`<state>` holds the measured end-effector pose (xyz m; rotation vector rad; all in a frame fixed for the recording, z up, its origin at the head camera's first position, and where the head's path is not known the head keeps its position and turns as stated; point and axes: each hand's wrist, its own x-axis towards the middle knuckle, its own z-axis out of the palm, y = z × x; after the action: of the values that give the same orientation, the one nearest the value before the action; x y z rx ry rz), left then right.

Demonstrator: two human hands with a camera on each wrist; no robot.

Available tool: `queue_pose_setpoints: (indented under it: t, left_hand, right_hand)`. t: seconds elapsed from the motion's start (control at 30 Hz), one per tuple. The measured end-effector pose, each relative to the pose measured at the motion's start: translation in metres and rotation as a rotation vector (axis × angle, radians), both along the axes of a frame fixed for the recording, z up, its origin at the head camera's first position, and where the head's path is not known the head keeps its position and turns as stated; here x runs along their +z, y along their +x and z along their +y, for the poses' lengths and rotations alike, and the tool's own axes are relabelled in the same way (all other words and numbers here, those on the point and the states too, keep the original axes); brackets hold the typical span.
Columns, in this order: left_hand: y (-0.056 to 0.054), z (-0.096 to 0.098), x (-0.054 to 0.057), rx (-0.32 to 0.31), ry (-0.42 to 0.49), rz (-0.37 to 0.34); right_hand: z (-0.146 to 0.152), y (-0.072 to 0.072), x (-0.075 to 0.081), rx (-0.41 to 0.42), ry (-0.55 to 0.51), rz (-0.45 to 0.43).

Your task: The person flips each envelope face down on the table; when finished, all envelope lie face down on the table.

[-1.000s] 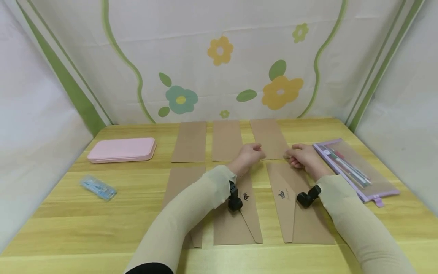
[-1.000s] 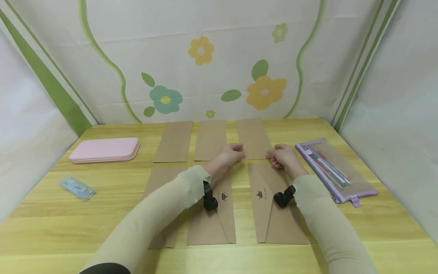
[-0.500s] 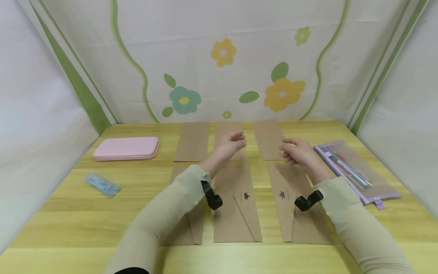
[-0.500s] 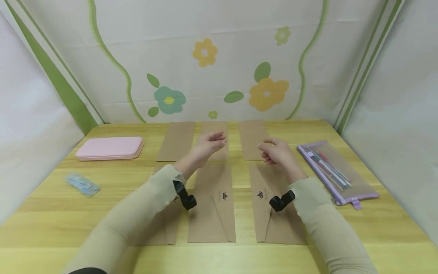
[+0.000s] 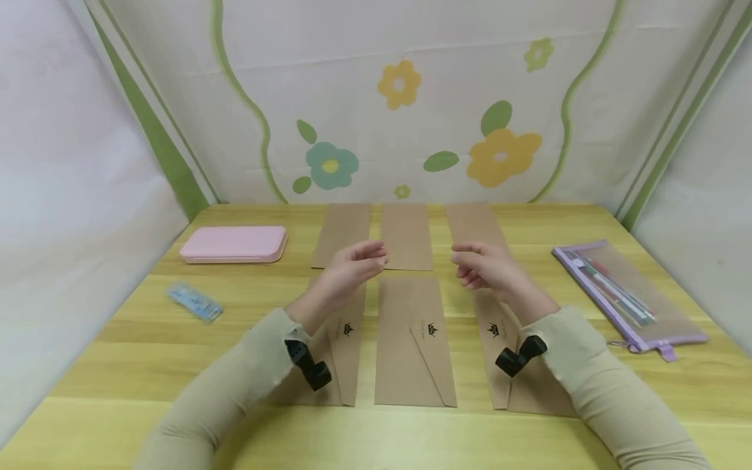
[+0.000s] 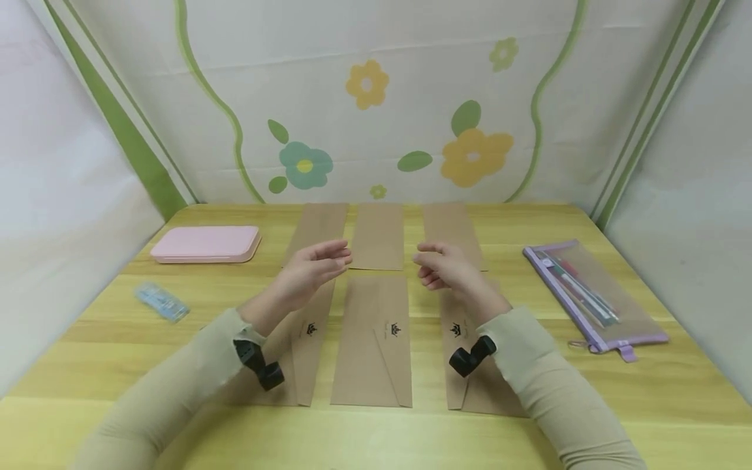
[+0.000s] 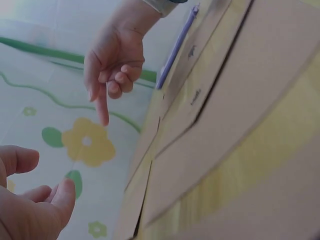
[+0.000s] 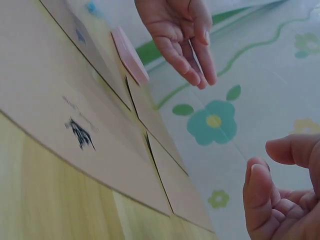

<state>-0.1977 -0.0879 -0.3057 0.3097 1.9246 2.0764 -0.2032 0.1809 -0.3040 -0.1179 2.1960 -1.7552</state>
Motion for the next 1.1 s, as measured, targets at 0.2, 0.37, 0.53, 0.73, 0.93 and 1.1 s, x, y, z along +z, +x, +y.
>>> queue_pose_setpoints:
  t: [0.2,0.37,0.53,0.73,0.93,1.1]
  left_hand:
    - [0.014,-0.035,-0.012,0.039,-0.061,0.011]
    - [0.023,-0.071,-0.015,0.037,-0.278,0.074]
    - [0.029,-0.104,-0.019,-0.003,-0.501,0.145]
    - [0.034,-0.124,-0.023,-0.017,-0.537,0.077]
    - [0.034,-0.133,-0.027,0.001,-0.503,-0.001]
    - [0.033,-0.134,-0.03,-0.035,-0.434,-0.046]
  right_hand:
    - [-0.027,0.002,-0.009,0.103,-0.041,-0.046]
    - [-0.053,0.008,-0.016,0.172,-0.072,-0.082]
    - [-0.074,0.015,-0.019,0.233,-0.161,-0.128]
    - [-0.091,0.025,-0.025,0.284,-0.309,-0.21]
    - [-0.107,0.026,-0.031,0.345,-0.356,-0.257]
    - [-0.117,0.027,-0.035,0.352,-0.355,-0.287]
